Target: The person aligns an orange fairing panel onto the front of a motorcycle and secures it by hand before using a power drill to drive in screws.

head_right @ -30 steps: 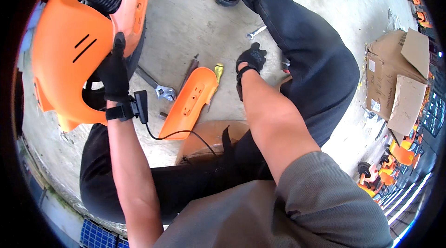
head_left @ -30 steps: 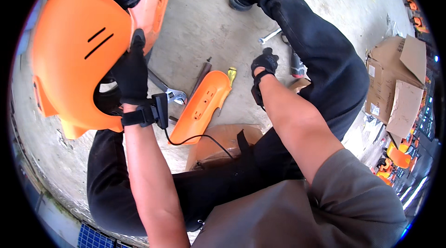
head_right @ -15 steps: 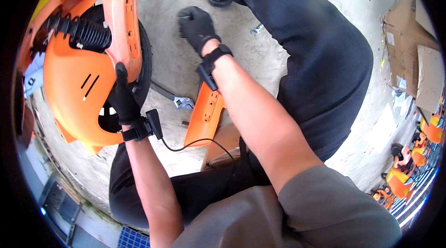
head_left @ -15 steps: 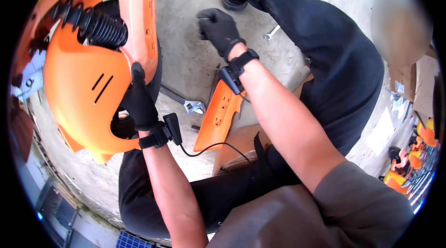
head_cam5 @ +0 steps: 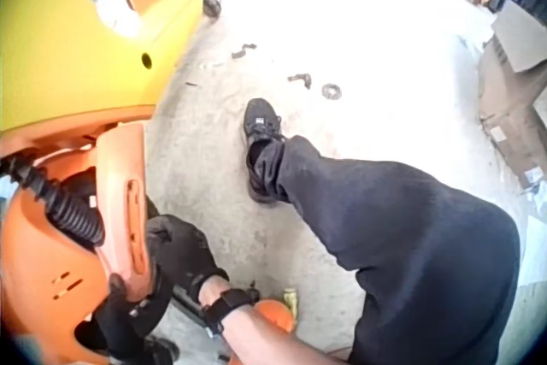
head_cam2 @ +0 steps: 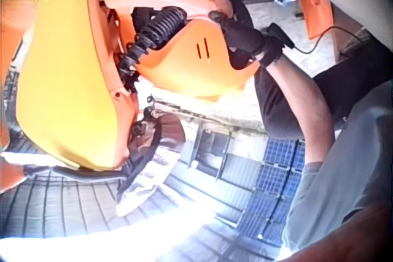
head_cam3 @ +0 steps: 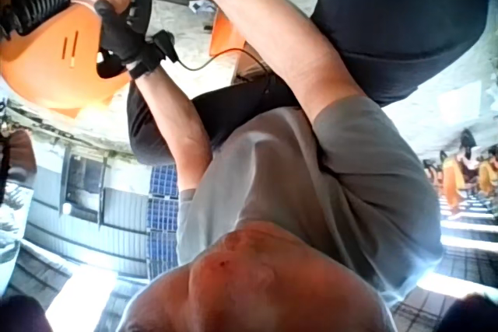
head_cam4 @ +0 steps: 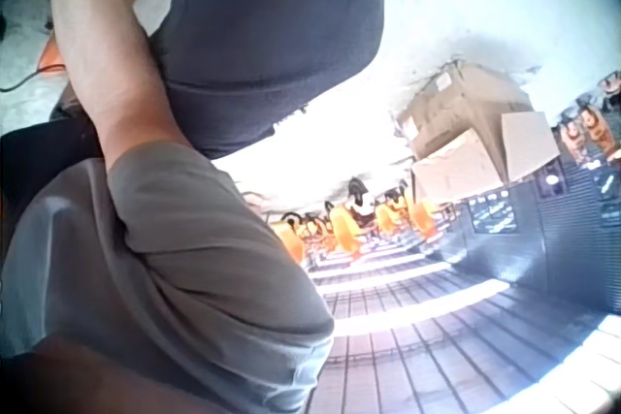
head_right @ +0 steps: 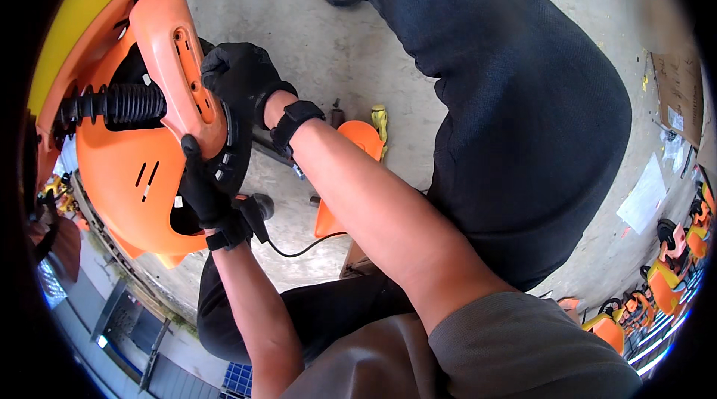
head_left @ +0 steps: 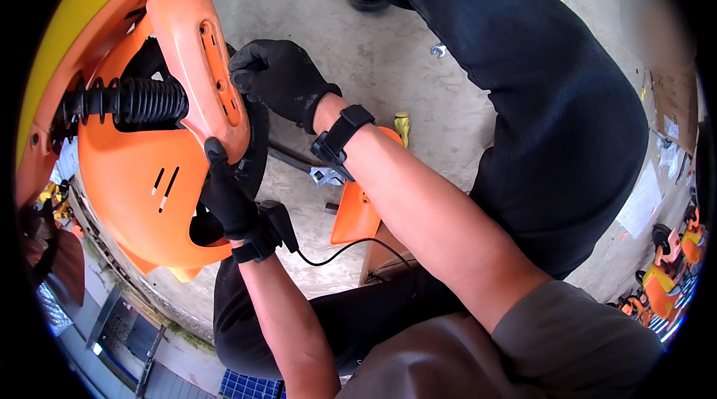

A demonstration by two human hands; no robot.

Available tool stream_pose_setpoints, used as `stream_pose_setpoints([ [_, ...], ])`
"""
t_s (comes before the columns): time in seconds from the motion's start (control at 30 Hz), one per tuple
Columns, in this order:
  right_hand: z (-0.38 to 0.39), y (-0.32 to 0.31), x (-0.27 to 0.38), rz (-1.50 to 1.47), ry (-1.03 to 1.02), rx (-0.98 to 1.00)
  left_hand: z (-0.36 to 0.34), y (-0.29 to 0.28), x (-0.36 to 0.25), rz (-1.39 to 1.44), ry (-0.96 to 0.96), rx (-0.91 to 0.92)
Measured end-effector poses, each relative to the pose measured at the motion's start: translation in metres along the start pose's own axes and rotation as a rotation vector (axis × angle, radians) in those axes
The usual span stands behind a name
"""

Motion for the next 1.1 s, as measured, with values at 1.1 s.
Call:
stream_pose_setpoints([
  [1.1,0.061,-0.078,-0.144,0.942,0.408,-0.094,0.003,0.012,-0.01,0.035,-0.039,-0.02],
])
Point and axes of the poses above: each hand's wrist, its own z-axis away from the middle knuckle, its own y-axis out of the palm, x = y × z, the point moved 6 cm from there along -z, towards the middle knuckle, and after that the axes turned 2 degrees about x, right-handed, at the moved point
